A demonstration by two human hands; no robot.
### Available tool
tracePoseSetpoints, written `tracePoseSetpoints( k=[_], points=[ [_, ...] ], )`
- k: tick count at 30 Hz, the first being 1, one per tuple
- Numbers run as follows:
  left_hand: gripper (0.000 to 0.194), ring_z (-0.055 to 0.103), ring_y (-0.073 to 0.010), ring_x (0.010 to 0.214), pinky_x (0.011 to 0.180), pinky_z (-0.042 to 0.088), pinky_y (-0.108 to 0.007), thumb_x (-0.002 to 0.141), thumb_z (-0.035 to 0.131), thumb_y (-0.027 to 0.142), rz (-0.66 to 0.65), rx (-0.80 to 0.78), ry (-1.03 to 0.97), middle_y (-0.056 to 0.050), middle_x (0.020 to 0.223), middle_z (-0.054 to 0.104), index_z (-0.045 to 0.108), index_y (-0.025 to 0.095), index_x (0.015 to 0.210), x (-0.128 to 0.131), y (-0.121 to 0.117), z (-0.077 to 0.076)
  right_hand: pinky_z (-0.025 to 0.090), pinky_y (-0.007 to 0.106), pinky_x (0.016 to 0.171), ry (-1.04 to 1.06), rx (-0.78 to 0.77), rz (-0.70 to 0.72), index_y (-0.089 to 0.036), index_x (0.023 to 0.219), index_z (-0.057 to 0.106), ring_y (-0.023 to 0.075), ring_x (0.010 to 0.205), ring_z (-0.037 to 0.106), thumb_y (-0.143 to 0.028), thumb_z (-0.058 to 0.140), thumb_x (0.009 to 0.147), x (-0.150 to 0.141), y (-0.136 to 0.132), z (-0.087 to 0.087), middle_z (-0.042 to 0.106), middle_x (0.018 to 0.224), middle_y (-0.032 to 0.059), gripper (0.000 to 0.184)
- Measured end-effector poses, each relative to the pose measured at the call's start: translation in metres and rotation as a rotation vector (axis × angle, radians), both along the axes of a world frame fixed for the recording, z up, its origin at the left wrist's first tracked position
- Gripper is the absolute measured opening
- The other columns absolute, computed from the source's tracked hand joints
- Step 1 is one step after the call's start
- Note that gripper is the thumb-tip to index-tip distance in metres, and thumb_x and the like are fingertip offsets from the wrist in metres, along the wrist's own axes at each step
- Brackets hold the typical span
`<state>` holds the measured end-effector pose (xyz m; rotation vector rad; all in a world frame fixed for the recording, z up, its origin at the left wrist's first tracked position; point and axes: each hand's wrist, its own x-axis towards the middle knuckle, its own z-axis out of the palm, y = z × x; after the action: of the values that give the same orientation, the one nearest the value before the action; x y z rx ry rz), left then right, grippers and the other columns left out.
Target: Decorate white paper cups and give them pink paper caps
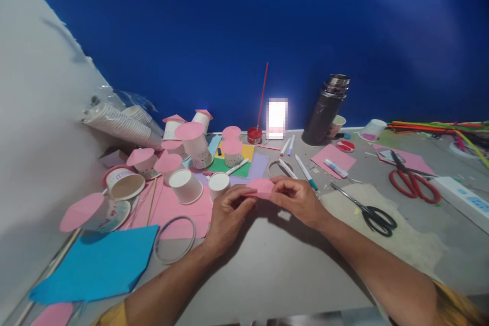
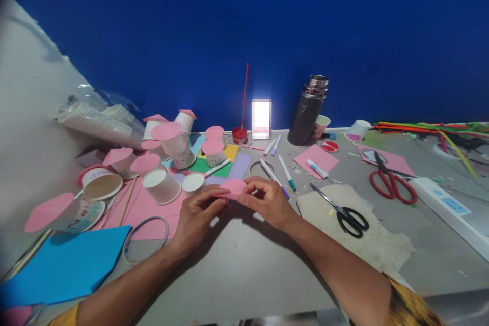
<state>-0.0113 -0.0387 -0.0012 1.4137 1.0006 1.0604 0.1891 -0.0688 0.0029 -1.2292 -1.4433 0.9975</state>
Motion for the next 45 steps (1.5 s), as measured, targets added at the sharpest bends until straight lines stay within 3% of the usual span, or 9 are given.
tracePoseSetpoints(
  k=[3,8,14,19,21,26,35,40,45],
  points=[
    [0.016,0.058,-0.0139,0.062,0.058,0.048,-0.026,0.077,0.077,0.034,-0.041,-0.030,0.011,-0.003,0.078,0.070,0.077,0.019,0.083,0.000,-0.002,0.002,0.047,0.028,0.064,-0.114,0.038,-0.105,-0.021,0.066,0.064,0.0171,0.071,0.060,-0.041,0.069,0.081,-0.006,-0.002,0.003,0.067,0.075,0.0025,0.026],
    [0.018,0.059,-0.0151,0.069,0.065,0.049,-0.027,0.076,0.079,0.035,-0.007,-0.060,-0.007,-0.003,0.075,0.070,0.073,0.018,0.073,0.001,-0.003,0.005,0.047,0.029,0.066,-0.237,0.166,-0.162,-0.022,0.061,0.060,0.0177,0.069,0.062,-0.035,0.069,0.081,-0.010,-0.006,0.008,0.069,0.071,0.0027,0.025],
    [0.017,0.057,-0.0133,0.068,0.065,0.046,-0.026,0.073,0.080,0.031,0.030,-0.066,-0.002,0.000,0.071,0.066,0.069,0.018,0.073,0.001,-0.003,0.002,0.048,0.028,0.062,-0.261,0.142,-0.177,-0.022,0.065,0.065,0.0161,0.061,0.061,-0.033,0.067,0.081,-0.012,-0.008,0.008,0.070,0.064,0.0009,0.020],
    [0.030,0.060,-0.0139,0.069,0.066,0.047,-0.026,0.073,0.081,0.030,-0.025,-0.138,-0.092,0.001,0.076,0.067,0.068,0.020,0.098,0.001,-0.002,-0.002,0.050,0.028,0.062,-0.282,0.154,-0.217,-0.022,0.066,0.066,0.0175,0.062,0.064,-0.033,0.069,0.079,-0.014,-0.008,0.006,0.072,0.066,0.0019,0.016],
    [0.025,0.059,-0.0139,0.069,0.066,0.046,-0.026,0.075,0.080,0.032,-0.066,-0.137,-0.061,-0.001,0.078,0.069,0.072,0.018,0.094,0.001,-0.002,-0.002,0.050,0.029,0.063,-0.297,0.170,-0.222,-0.022,0.066,0.066,0.0179,0.062,0.064,-0.034,0.069,0.079,-0.014,-0.009,0.005,0.072,0.066,0.0022,0.017],
    [0.021,0.052,-0.0130,0.062,0.060,0.040,-0.026,0.075,0.077,0.037,-0.083,-0.144,0.012,-0.001,0.065,0.063,0.073,0.017,0.071,0.001,-0.001,0.001,0.049,0.028,0.062,-0.328,0.163,-0.222,-0.023,0.067,0.065,0.0178,0.063,0.064,-0.035,0.068,0.081,-0.014,-0.009,0.004,0.072,0.066,0.0018,0.018],
    [0.025,0.048,-0.0126,0.060,0.057,0.036,-0.026,0.070,0.079,0.039,-0.082,-0.214,0.006,-0.002,0.061,0.061,0.070,0.016,0.065,0.002,-0.001,0.001,0.051,0.028,0.063,-0.254,0.104,-0.210,-0.022,0.082,0.066,0.0181,0.067,0.067,-0.035,0.070,0.079,-0.015,-0.009,0.006,0.074,0.073,0.0022,0.013],
    [0.024,0.049,-0.0131,0.060,0.060,0.039,-0.027,0.072,0.078,0.037,-0.053,-0.173,0.012,-0.002,0.061,0.061,0.070,0.017,0.062,0.001,-0.001,0.002,0.049,0.027,0.061,-0.170,-0.011,-0.132,-0.020,0.100,0.068,0.0167,0.064,0.064,-0.036,0.072,0.077,-0.013,-0.008,0.005,0.074,0.074,0.0013,0.027],
    [0.019,0.052,-0.0136,0.060,0.061,0.042,-0.028,0.075,0.076,0.031,-0.042,-0.096,0.032,-0.002,0.061,0.064,0.072,0.019,0.061,0.000,-0.002,0.002,0.043,0.025,0.057,-0.164,-0.091,-0.020,-0.017,0.081,0.069,0.0140,0.062,0.058,-0.041,0.073,0.078,-0.008,-0.004,0.001,0.068,0.071,0.0002,0.024]
  ],
)
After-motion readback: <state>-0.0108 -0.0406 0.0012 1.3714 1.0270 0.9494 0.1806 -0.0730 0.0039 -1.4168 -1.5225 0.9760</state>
